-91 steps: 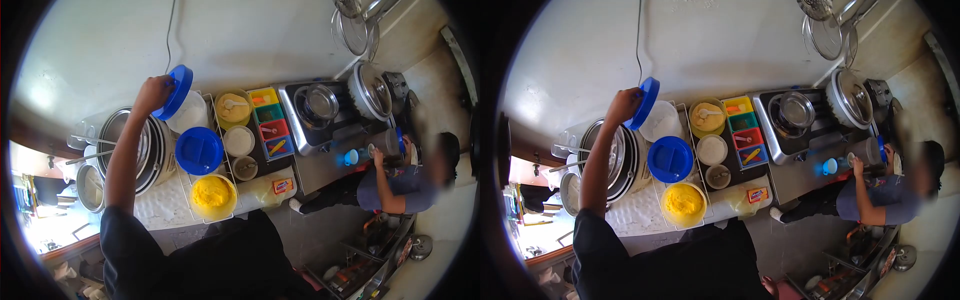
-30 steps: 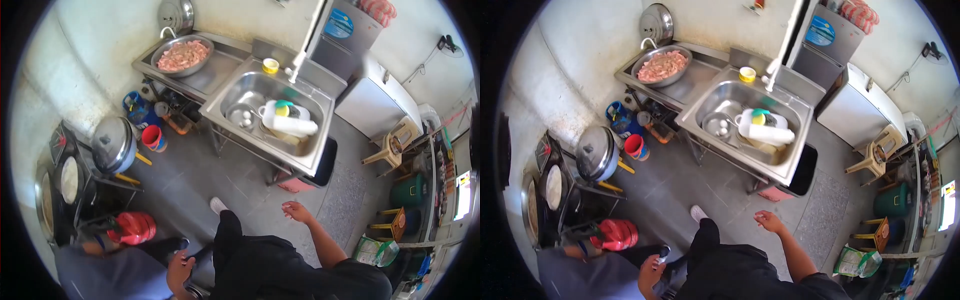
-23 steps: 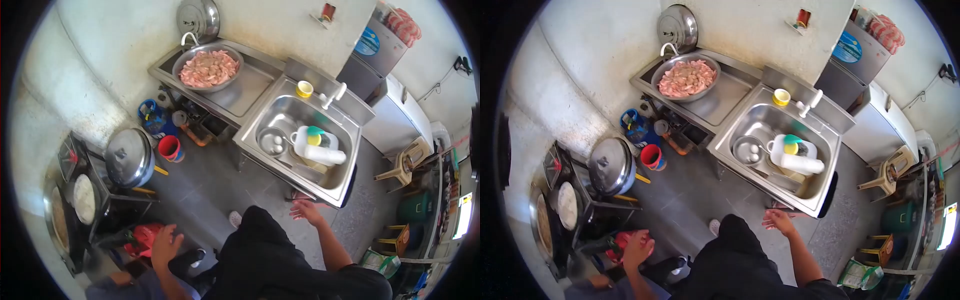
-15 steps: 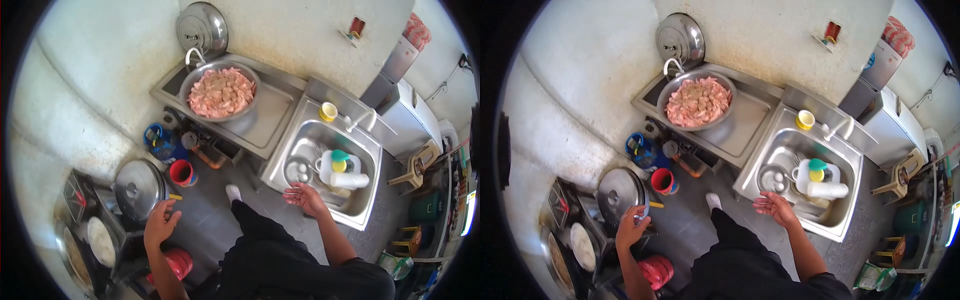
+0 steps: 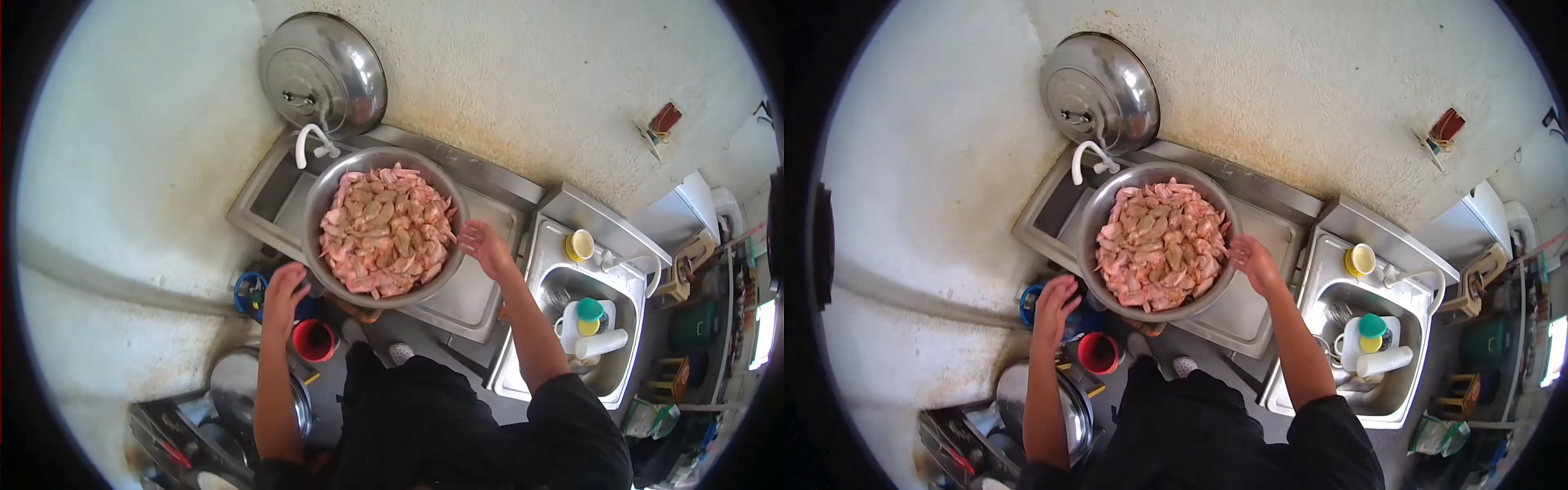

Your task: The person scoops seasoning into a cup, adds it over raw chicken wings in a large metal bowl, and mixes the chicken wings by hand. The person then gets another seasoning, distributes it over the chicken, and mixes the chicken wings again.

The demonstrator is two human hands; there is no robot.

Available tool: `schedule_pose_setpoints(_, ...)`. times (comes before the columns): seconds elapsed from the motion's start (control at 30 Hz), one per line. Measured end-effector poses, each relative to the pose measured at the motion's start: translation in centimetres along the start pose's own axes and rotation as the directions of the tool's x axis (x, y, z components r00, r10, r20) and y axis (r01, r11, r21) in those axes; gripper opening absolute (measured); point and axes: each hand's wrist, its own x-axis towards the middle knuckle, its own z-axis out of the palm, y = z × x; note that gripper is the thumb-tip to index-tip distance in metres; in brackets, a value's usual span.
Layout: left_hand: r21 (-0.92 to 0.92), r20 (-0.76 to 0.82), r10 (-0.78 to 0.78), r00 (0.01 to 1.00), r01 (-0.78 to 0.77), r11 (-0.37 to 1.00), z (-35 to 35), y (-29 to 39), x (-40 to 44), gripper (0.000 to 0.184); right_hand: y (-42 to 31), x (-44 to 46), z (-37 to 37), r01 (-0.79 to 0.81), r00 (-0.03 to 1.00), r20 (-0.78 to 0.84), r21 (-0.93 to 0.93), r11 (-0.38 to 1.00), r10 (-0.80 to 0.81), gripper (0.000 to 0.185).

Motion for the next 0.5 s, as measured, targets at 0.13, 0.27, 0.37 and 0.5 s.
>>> schedule_pose_setpoints(0.13,0.147,-0.049,-0.226,0.973,0.231,0.962,1.5,-3.7,16.1,0.063,-0.8,7.3,2.1,-0.128,0.985,-0.153,-0.318,0.940,0.082,0.069)
schedule_pose_setpoints(0.27,0.026,0.323,-0.466,0.824,0.485,0.874,2.3,-7.8,26.5,0.093,-0.8,13.2,2.5,-0.332,0.923,-0.280,-0.233,0.914,0.264,0.079)
schedule_pose_setpoints(0.37,-0.035,0.237,-0.447,0.862,0.468,0.883,4.3,-8.6,29.3,0.098,-1.6,17.4,4.1,-0.430,0.892,-0.289,-0.304,0.850,0.348,0.084)
schedule_pose_setpoints(0.5,-0.152,0.274,-0.561,0.781,0.611,0.777,5.6,-9.7,32.8,0.094,1.9,26.0,2.7,-0.491,0.865,-0.111,-0.383,0.782,0.489,0.087)
